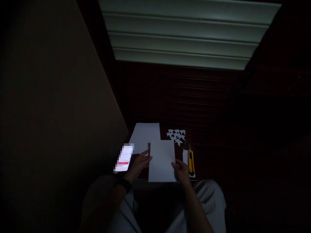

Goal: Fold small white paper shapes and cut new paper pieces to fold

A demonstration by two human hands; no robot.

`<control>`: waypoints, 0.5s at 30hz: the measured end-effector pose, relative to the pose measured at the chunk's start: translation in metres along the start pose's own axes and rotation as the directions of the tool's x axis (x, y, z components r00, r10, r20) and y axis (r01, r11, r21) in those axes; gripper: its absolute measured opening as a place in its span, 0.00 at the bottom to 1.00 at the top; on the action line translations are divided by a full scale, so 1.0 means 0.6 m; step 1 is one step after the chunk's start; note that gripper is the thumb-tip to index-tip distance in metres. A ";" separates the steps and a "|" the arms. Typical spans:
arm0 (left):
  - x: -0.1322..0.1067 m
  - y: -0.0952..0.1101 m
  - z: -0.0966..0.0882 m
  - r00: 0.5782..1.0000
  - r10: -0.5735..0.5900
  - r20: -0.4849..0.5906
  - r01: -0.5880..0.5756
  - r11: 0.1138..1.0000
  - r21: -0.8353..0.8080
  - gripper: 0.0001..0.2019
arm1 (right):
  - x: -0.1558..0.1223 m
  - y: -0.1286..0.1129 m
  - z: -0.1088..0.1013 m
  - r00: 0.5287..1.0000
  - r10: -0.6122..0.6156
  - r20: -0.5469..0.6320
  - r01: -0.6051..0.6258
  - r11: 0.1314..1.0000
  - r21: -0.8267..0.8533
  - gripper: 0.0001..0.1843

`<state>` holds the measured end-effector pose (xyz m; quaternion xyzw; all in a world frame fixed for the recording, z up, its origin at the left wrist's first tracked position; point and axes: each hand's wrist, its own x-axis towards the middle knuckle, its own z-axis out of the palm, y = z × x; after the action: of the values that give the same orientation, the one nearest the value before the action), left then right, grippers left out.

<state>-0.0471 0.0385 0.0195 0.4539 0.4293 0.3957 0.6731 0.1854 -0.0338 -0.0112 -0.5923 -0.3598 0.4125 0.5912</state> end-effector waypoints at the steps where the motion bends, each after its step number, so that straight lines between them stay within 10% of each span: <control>1: 0.000 -0.005 0.000 1.000 0.009 0.010 -0.009 1.000 0.030 0.34 | 0.000 -0.002 -0.001 1.000 0.015 -0.019 -0.015 1.000 0.017 0.24; 6: 0.005 -0.030 0.004 0.986 0.069 0.150 -0.097 0.977 0.189 0.25 | 0.002 0.002 -0.006 0.994 0.041 -0.105 -0.037 0.999 0.038 0.22; 15: 0.006 -0.044 0.004 1.000 0.024 0.019 -0.028 0.968 0.248 0.23 | 0.014 0.035 -0.015 0.971 0.086 -0.225 -0.069 0.994 0.084 0.25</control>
<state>-0.0400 0.0336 -0.0059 0.5432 0.4639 0.3443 0.6092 0.1954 -0.0308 -0.0330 -0.6265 -0.2502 0.3777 0.6342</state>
